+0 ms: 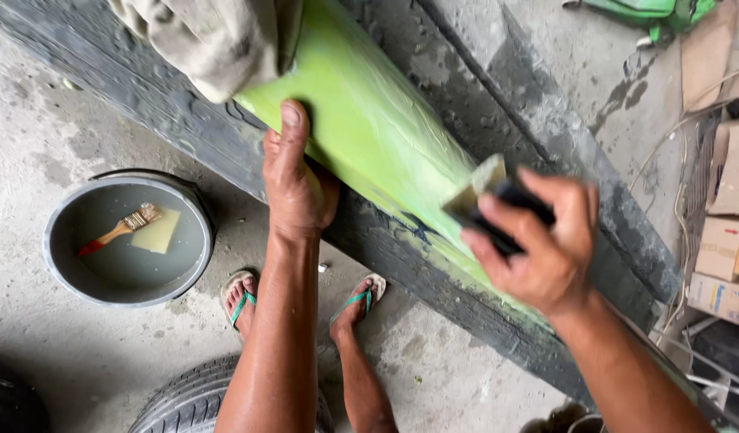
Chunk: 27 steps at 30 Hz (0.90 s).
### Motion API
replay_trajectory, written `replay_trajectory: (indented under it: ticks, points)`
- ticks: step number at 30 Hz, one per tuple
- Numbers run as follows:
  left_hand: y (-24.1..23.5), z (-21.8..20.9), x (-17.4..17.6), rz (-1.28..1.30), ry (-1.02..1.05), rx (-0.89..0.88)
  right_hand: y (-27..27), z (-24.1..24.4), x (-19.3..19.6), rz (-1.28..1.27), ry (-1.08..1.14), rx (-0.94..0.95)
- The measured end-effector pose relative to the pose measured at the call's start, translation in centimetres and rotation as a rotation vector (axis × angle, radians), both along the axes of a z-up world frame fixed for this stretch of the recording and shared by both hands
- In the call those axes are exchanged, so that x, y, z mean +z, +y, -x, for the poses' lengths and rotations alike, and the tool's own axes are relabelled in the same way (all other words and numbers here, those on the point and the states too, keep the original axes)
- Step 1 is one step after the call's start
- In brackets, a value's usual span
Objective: The person sands a long, lime-green car bumper with a sanding block, moving it back and forth along the surface. They periodically wipe the bumper with a cloth and dip the sanding block into a bucket of water to clean it.
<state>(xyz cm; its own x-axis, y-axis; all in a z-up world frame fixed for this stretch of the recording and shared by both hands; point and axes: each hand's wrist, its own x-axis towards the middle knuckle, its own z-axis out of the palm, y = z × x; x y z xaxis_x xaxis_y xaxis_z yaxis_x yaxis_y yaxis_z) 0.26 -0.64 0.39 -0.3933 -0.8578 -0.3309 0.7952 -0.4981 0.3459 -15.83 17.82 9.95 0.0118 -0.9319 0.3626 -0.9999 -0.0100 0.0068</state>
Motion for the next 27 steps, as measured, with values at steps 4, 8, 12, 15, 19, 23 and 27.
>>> replay_trajectory:
  ticks: [4,8,12,15,19,23,27]
  points:
    - [0.5,0.1,0.0,0.063,-0.011,0.030,-3.6,-0.6,2.5,-0.012,-0.143,0.011]
    - [0.2,0.3,-0.1,0.079,-0.014,0.060,2.4,-1.4,0.8,-0.017,-0.039,-0.037]
    - [-0.2,0.2,0.0,0.143,0.024,0.059,-1.5,0.3,1.3,-0.049,-0.099,0.009]
    - [0.6,0.1,0.1,0.148,0.023,0.011,-5.2,1.4,1.9,-0.070,-0.305,0.005]
    - [0.2,0.3,0.0,0.119,-0.025,0.061,-1.6,0.9,2.2,-0.149,-0.378,-0.068]
    - [0.3,0.1,0.3,0.094,-0.006,0.043,1.8,0.1,2.4,-0.162,-0.256,-0.006]
    - [0.6,-0.1,-0.3,0.175,0.055,-0.001,-3.7,3.3,0.5,-0.117,-0.453,0.011]
